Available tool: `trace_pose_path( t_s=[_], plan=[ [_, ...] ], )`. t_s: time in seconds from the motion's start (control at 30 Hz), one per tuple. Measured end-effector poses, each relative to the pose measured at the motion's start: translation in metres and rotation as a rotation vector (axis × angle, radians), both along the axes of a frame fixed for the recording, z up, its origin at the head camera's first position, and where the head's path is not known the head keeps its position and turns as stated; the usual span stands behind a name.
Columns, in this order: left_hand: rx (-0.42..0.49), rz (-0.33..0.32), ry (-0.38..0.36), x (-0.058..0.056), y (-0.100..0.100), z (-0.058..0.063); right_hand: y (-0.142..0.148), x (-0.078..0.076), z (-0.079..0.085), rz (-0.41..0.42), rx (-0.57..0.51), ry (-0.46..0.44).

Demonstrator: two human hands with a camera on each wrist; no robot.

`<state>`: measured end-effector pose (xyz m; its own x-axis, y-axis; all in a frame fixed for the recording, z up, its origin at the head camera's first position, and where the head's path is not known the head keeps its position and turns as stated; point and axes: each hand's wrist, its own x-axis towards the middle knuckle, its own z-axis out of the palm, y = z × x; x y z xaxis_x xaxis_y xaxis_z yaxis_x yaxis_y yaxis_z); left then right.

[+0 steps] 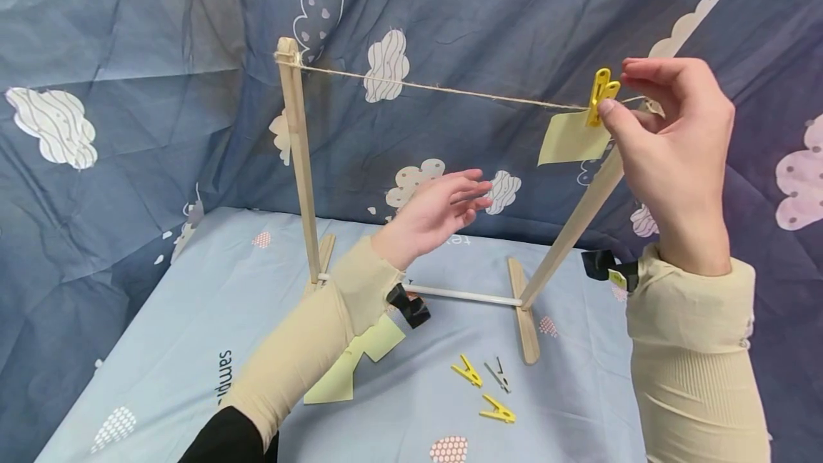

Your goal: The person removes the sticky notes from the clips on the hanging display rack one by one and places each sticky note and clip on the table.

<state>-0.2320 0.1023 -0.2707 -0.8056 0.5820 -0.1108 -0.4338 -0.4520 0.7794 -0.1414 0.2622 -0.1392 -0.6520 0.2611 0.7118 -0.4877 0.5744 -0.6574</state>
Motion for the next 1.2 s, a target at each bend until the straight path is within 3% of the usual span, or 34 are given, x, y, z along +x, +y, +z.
trace_pose_path(
  t_s=[0.13, 0.27, 0.4, 0.67, 0.97, 1.2],
  plan=[
    [-0.114, 0.062, 0.126, 0.006, 0.017, 0.002, 0.004, -0.004, 0.001, -0.009, 0.0, -0.035],
    [-0.249, 0.123, 0.322, 0.012, 0.028, 0.006, 0.008, -0.008, 0.0, -0.02, 0.027, -0.078],
    [-0.287, 0.131, 0.448, 0.016, 0.034, 0.014, 0.011, -0.01, 0.0, -0.032, 0.068, -0.12],
    [-0.21, 0.104, 0.462, 0.019, 0.047, 0.025, 0.014, -0.016, 0.0, -0.101, 0.145, -0.142],
    [-0.137, 0.126, 0.463, 0.019, 0.059, 0.026, 0.017, -0.02, 0.002, -0.129, 0.163, -0.192],
    [-0.121, 0.157, 0.463, 0.031, 0.055, 0.041, 0.018, -0.021, 0.0, -0.115, 0.176, -0.215]
  ],
)
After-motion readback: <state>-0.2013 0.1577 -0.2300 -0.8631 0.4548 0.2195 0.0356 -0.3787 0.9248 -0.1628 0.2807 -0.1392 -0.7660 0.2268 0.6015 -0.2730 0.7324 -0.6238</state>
